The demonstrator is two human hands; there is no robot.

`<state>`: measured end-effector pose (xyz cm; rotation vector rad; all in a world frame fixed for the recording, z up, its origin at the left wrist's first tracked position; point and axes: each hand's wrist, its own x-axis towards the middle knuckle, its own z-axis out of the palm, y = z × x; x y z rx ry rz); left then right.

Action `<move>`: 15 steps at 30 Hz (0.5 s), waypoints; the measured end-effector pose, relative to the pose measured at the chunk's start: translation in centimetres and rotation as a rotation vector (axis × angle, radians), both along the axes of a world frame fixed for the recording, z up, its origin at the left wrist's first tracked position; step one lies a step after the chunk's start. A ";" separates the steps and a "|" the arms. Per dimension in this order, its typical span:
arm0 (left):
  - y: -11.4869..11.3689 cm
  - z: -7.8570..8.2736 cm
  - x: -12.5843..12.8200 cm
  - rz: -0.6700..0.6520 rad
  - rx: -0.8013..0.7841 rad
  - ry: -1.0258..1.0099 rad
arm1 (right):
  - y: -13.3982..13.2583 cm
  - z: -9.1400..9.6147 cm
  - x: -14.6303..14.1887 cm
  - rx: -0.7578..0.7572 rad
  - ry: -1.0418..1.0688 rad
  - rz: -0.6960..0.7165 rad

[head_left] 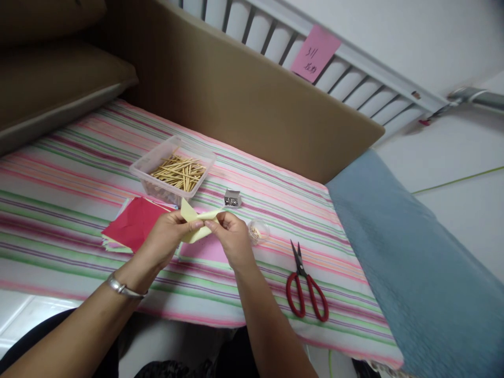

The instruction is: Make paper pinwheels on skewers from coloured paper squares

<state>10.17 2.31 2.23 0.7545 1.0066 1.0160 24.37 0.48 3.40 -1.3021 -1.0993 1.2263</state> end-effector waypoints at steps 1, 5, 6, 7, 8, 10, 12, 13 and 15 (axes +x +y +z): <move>0.0 0.0 0.0 0.000 -0.004 -0.003 | 0.0 0.0 0.0 0.000 0.003 0.002; 0.0 0.1 0.0 0.009 -0.013 -0.014 | 0.0 0.1 0.0 0.007 0.013 0.010; 0.0 0.1 0.0 0.013 -0.014 -0.015 | 0.0 0.0 0.0 0.006 0.010 0.009; 0.0 0.1 0.0 0.015 -0.014 -0.015 | 0.0 0.0 0.0 0.004 0.005 0.005; 0.0 0.1 0.0 0.015 -0.013 -0.015 | 0.0 0.0 0.0 0.002 -0.001 0.002; 0.0 0.1 0.0 0.019 -0.013 -0.012 | 0.0 0.0 0.0 0.000 -0.011 -0.002; 0.0 0.1 0.0 0.025 -0.013 -0.006 | 0.0 0.0 0.0 0.000 -0.017 -0.004; 0.0 0.0 0.0 0.025 -0.013 -0.004 | 0.0 0.0 0.0 0.000 -0.019 -0.007; 0.0 0.0 0.0 0.020 -0.009 -0.007 | -0.1 0.1 -0.1 0.005 -0.027 -0.013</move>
